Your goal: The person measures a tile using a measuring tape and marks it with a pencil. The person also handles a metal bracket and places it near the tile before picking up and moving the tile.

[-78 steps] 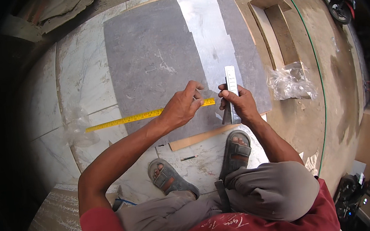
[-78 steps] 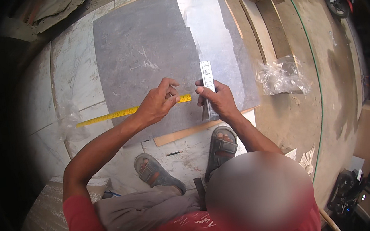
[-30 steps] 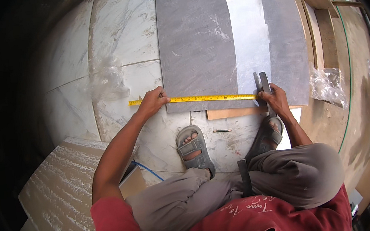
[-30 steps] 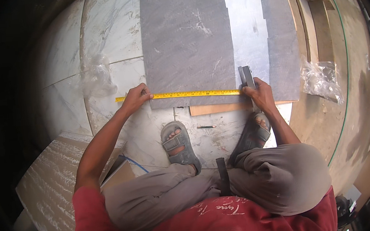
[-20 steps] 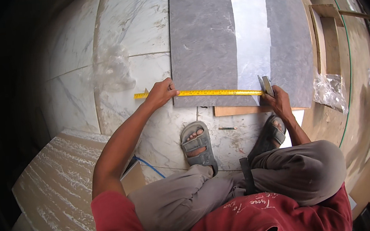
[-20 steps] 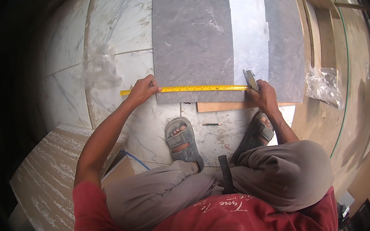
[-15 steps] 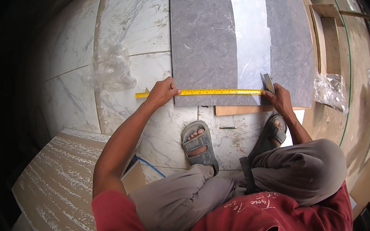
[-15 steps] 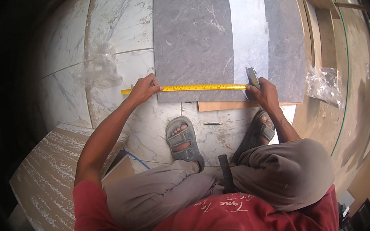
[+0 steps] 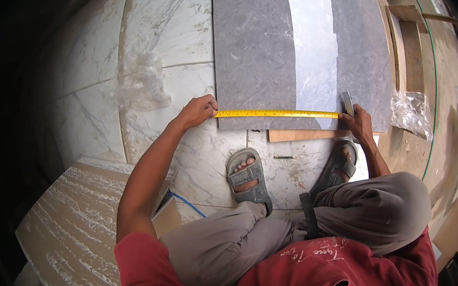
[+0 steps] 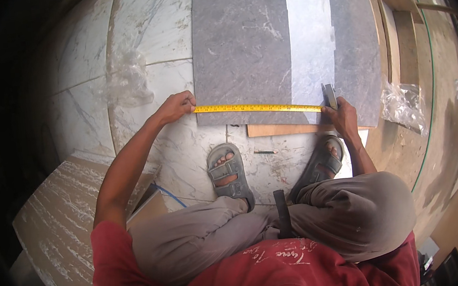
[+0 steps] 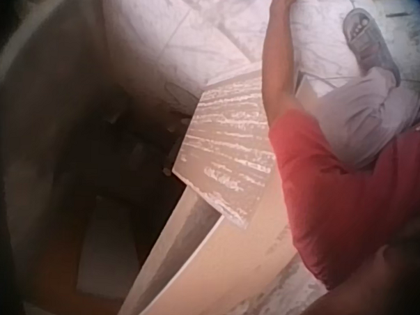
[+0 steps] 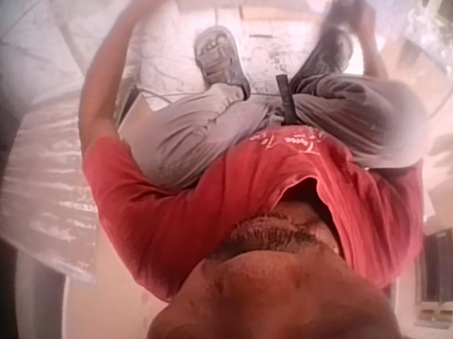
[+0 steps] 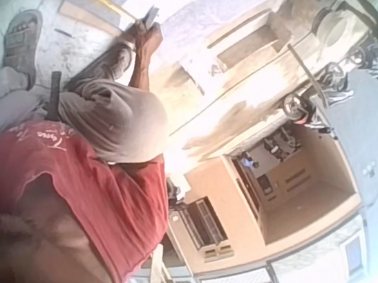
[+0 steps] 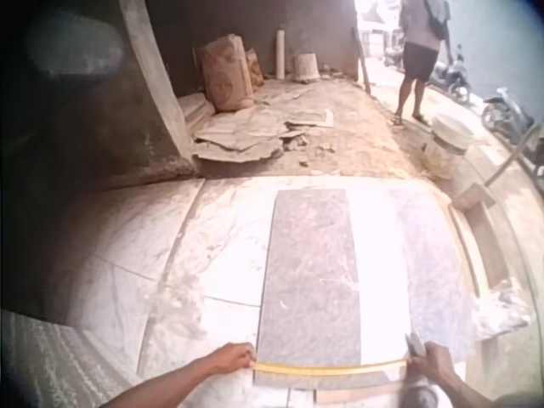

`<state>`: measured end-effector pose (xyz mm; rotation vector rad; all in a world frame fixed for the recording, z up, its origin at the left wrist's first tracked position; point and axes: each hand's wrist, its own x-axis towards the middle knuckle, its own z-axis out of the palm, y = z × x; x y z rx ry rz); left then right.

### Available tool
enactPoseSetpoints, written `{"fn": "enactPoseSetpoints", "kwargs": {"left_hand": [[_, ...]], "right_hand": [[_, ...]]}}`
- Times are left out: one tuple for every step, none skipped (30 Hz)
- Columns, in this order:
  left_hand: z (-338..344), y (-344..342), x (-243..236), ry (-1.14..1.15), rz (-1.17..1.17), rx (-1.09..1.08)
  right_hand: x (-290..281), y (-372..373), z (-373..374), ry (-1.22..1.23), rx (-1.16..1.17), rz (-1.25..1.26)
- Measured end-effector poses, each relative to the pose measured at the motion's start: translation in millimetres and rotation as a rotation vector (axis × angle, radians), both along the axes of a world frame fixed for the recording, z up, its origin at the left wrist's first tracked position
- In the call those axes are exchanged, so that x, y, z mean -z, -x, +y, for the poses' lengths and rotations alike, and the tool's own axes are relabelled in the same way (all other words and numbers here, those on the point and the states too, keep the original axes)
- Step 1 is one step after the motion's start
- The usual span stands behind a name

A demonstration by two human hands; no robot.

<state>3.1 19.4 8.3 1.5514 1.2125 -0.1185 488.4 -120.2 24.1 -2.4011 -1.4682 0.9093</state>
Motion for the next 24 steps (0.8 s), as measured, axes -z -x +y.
{"fn": "enactPoseSetpoints", "kwargs": {"left_hand": [[1,1,0,0.015,0.016,0.005],[1,2,0,0.015,0.016,0.007],[1,3,-1,0.017,0.018,0.010],[1,3,0,0.020,0.020,0.013],[1,4,0,0.020,0.019,0.015],[3,3,-1,0.009,0.024,0.044],[4,3,-1,-0.003,0.029,0.073],[5,2,-2,-0.004,0.028,0.075],[4,1,-2,0.004,0.031,0.078],[5,1,-3,0.011,0.033,0.081],[5,0,-3,0.011,0.033,0.083],[5,0,-3,0.014,0.051,0.090],[5,-1,-3,0.018,0.070,0.097],[5,-1,-3,0.019,0.069,0.099],[6,0,-3,0.024,0.077,0.094],[6,0,-3,0.029,0.086,0.089],[6,1,-2,0.030,0.086,0.090],[7,1,-2,0.042,0.078,0.086],[7,1,-2,0.054,0.069,0.081],[7,0,-2,0.055,0.069,0.082],[7,0,-3,0.063,0.075,0.077],[7,0,-4,0.071,0.080,0.071],[7,0,-4,0.073,0.081,0.071],[7,0,-3,0.079,0.075,0.067]], "right_hand": [[-1,1,1,-0.003,0.000,0.003],[-2,3,1,-0.005,-0.001,0.006],[-3,3,2,-0.005,0.002,0.005],[-4,3,2,0.001,-0.001,0.008],[-4,3,2,0.007,-0.004,0.012],[-3,2,1,0.007,-0.001,0.010],[0,0,0,-0.012,0.000,0.010],[1,-2,-1,-0.031,0.001,0.009],[1,-1,-1,-0.031,0.002,0.009],[1,-1,-1,-0.026,0.002,0.015],[1,0,-1,-0.021,0.001,0.022],[0,0,-1,-0.020,0.003,0.021],[0,1,-1,-0.014,-0.002,0.004],[-1,2,-1,-0.009,-0.007,-0.014],[-2,3,-1,-0.008,-0.006,-0.014],[-4,4,0,-0.024,-0.004,0.006],[-5,5,0,-0.039,-0.002,0.027],[-5,5,-1,-0.039,0.000,0.027],[-5,5,-2,-0.043,0.009,0.036],[-4,6,-2,-0.048,0.018,0.046],[-5,8,-2,-0.047,0.019,0.048],[-8,10,-1,-0.037,0.022,0.048],[-10,12,0,-0.028,0.025,0.048],[-12,12,1,-0.027,0.025,0.048]]}}
